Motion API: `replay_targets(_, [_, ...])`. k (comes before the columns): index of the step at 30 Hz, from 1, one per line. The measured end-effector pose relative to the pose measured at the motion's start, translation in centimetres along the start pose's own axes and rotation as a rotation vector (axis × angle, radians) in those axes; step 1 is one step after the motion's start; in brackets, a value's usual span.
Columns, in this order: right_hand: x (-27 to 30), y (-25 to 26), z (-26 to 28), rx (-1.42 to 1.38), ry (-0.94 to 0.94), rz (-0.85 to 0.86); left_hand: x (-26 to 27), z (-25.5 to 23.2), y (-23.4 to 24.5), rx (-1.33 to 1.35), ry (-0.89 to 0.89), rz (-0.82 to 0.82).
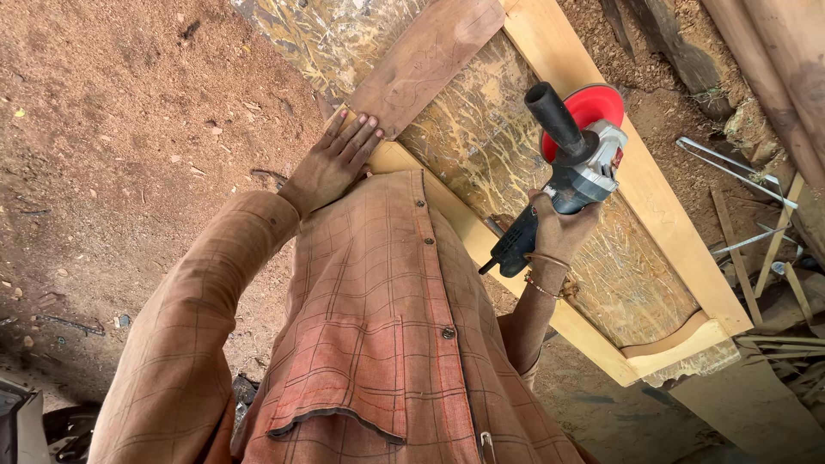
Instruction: The person uses an angle grinder with a sanding disc to smooth the surface of a wooden frame. They move the tool along the edges and flat surfaces, then flip the frame to sand the other side.
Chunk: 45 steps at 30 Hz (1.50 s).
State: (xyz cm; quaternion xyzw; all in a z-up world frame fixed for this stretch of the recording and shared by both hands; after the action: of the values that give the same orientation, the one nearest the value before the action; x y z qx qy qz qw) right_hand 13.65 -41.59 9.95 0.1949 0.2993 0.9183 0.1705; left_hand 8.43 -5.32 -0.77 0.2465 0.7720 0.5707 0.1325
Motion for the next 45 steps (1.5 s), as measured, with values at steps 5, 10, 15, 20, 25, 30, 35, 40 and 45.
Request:
replay_targets(5, [0.3, 0.0, -0.3, -0.022, 0.034, 0.013, 1.3, -0.7, 0.2, -0.086, -0.031, 0.011])
replay_targets(10, [0.5, -0.8, 0.2, -0.016, 0.020, 0.045, 2.3, -0.8, 0.9, -0.033, 0.121, -0.094])
replay_targets(15, [0.4, -1.5, 1.1, 0.008, 0.067, 0.066, 2.5, 2.4, 0.9, 0.165, 0.460, -0.192])
replay_targets(20, [-0.5, -2.6, 1.4, 0.003, 0.112, 0.089, 2.0, 2.6, 1.0, 0.190, 0.602, -0.269])
replay_targets(25, [-1.8, -4.5, 1.4, 0.117, 0.142, 0.127, 3.8, 4.6, -0.2, 0.491, 0.871, -0.285])
replay_targets(30, [-3.1, -8.5, 3.0, 0.199, 0.171, 0.165, 3.5, 7.3, 1.3, 0.658, 0.890, -0.329])
replay_targets(35, [-4.5, -12.6, 5.3, 0.208, 0.261, 0.224, -1.3, 8.6, 6.8, 0.611, 0.667, -0.417])
replay_targets(40, [-5.6, -15.4, 6.2, 0.386, 0.231, 0.240, -9.0, 7.3, 11.7, 0.407, 0.365, -0.470])
replay_targets(45, [-7.7, -17.3, 8.8, 0.439, 0.320, 0.223, -19.0, 7.9, 10.1, 0.015, 0.232, -0.261])
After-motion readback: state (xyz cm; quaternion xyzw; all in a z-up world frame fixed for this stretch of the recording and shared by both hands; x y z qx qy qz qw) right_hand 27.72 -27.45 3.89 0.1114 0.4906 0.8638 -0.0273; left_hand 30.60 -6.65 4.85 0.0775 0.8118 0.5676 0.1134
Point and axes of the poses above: each hand's wrist, its own x-axis away from the middle knuckle, its own y-axis out of the back of the hand, z = x × y, the point moved 10 cm from there along -x, towards the middle knuckle, and after that the axes turned 1 degree about -x, right-handed, at the moved point
